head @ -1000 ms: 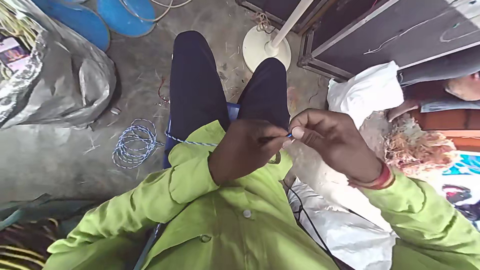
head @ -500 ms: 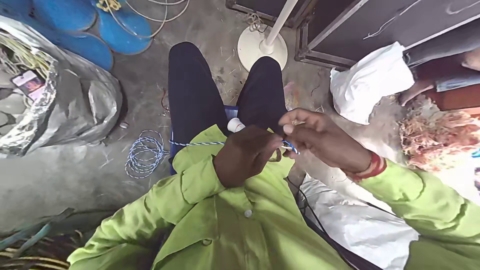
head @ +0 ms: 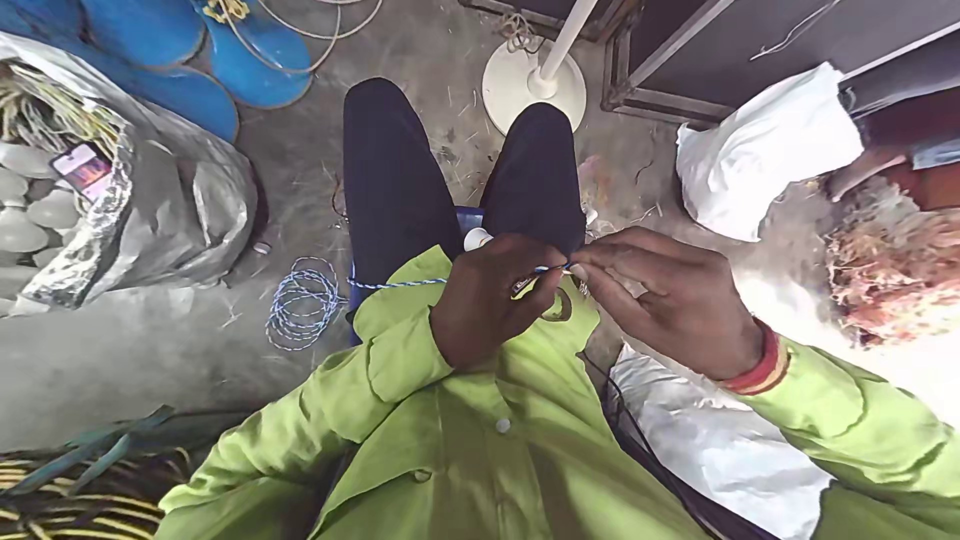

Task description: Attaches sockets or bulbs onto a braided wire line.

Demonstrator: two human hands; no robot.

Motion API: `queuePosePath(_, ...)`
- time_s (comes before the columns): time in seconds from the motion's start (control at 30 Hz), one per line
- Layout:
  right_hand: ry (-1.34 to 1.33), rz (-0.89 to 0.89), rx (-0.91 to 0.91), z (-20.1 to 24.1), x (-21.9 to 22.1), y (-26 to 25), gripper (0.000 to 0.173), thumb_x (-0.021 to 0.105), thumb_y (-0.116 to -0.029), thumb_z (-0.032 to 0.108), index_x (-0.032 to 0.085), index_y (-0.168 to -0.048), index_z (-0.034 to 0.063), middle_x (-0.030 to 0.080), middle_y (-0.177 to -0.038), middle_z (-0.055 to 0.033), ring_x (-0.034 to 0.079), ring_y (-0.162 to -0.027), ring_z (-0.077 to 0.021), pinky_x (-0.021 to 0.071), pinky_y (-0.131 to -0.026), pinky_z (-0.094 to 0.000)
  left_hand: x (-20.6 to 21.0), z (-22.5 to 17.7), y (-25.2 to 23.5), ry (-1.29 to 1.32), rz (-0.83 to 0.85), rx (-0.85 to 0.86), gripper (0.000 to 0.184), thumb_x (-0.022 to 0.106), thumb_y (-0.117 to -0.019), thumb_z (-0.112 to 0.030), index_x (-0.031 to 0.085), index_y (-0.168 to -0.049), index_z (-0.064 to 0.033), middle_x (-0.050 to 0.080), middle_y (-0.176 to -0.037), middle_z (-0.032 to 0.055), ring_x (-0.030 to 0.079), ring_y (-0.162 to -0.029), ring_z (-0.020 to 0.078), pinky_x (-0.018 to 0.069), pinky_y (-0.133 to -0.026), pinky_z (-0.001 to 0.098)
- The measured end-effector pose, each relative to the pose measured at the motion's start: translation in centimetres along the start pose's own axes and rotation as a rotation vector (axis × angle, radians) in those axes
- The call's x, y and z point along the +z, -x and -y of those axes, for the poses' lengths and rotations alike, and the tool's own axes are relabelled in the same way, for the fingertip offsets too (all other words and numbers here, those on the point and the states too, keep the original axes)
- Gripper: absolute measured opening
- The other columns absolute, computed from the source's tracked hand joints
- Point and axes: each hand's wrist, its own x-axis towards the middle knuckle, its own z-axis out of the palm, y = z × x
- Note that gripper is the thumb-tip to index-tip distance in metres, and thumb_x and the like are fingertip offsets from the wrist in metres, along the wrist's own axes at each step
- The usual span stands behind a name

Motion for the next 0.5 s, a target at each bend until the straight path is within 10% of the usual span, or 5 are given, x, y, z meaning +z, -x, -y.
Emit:
queuePosePath(0.33,0.300,-0.007,-0.180,-0.3,1.5,-0.7,0.020,0.058,-0.0983,0.002,0.070,-0.113,-0.0030,0.068,-0.104,-0.0227,0.070,-0.092,-0.0331,0.0594,-0.079,-0.0404,-0.3,-0.2,-0.3,0.386,0.070,-0.371,0.010,0.067,-0.0974,-0.010,0.071,-0.103,-0.0033,0.067,-0.091,0.0053,0.061,-0.064,0.0096,0.0529,-0.054,0.0217)
queuePosePath(0.5,0.396,0.018,-0.275,-1.0,1.6,-1.1,0.020,0.054,-0.0991,0.002,0.066,-0.113,-0.0054,0.067,-0.104,-0.0266,0.069,-0.092,-0.0389,0.0580,-0.078,-0.0463,-0.1,-0.6,-1.3,0.196,0.097,-0.283,0.015,0.068,-0.0931,-0.009,0.066,-0.078,-0.0052,0.062,-0.077,0.0040,0.057,-0.063,0.0088,0.0472,-0.053,0.0228)
